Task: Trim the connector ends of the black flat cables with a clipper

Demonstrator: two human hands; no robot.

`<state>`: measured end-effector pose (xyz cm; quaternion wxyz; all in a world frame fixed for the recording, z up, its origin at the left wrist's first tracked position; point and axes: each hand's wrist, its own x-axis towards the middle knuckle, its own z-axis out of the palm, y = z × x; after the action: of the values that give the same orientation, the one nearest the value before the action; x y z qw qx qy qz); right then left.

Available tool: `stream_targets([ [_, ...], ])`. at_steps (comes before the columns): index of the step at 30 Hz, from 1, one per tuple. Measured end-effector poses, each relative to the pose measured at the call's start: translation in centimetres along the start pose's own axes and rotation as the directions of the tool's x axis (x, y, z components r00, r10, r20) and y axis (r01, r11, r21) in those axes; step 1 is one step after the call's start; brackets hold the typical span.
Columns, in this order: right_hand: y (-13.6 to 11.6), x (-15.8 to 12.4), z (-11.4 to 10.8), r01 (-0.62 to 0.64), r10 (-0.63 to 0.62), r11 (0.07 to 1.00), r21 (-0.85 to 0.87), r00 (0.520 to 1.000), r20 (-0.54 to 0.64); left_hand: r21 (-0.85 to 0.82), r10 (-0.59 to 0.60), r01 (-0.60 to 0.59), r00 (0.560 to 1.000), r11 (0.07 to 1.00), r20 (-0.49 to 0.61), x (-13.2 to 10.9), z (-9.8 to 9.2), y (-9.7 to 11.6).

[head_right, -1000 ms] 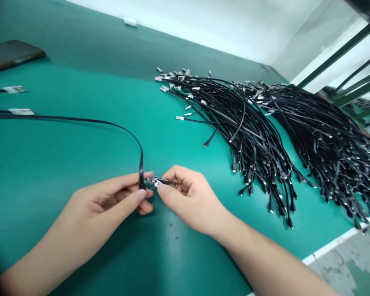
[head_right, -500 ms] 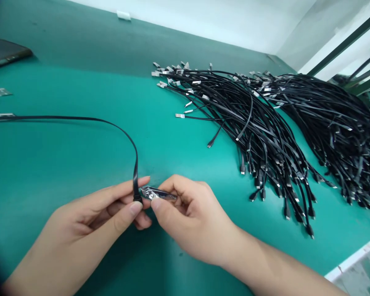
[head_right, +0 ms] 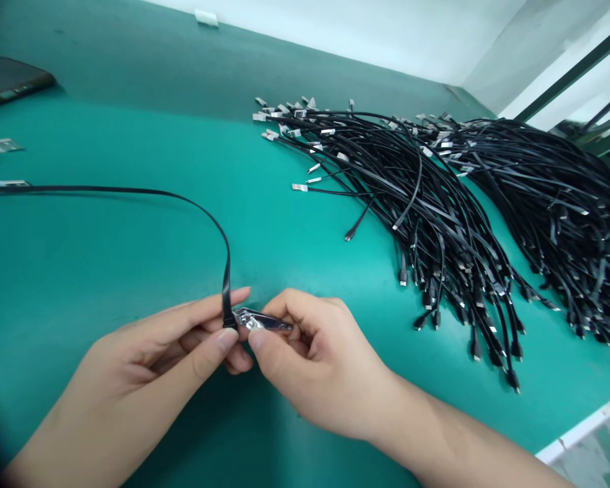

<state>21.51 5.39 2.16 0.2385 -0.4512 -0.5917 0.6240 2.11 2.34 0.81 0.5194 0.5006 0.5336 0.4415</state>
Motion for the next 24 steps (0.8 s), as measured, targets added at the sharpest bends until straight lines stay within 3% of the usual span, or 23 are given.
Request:
stream_targets([
  [7, -0.07, 0.01, -0.15, 0.017, -0.019, 0.991, -0.133, 1.0, -0.014, 0.117, 0.052, -0.053, 0.999, 0.992, 0.015, -0.05, -0.08, -0.23],
  [24, -0.82, -0.01, -0.48, 0.058, -0.052, 0.976, -0.212, 0.998, 0.034, 0.332, 0.179, -0.198, 0.98, 0.922, 0.087, 0.0, -0.27, -0.36],
])
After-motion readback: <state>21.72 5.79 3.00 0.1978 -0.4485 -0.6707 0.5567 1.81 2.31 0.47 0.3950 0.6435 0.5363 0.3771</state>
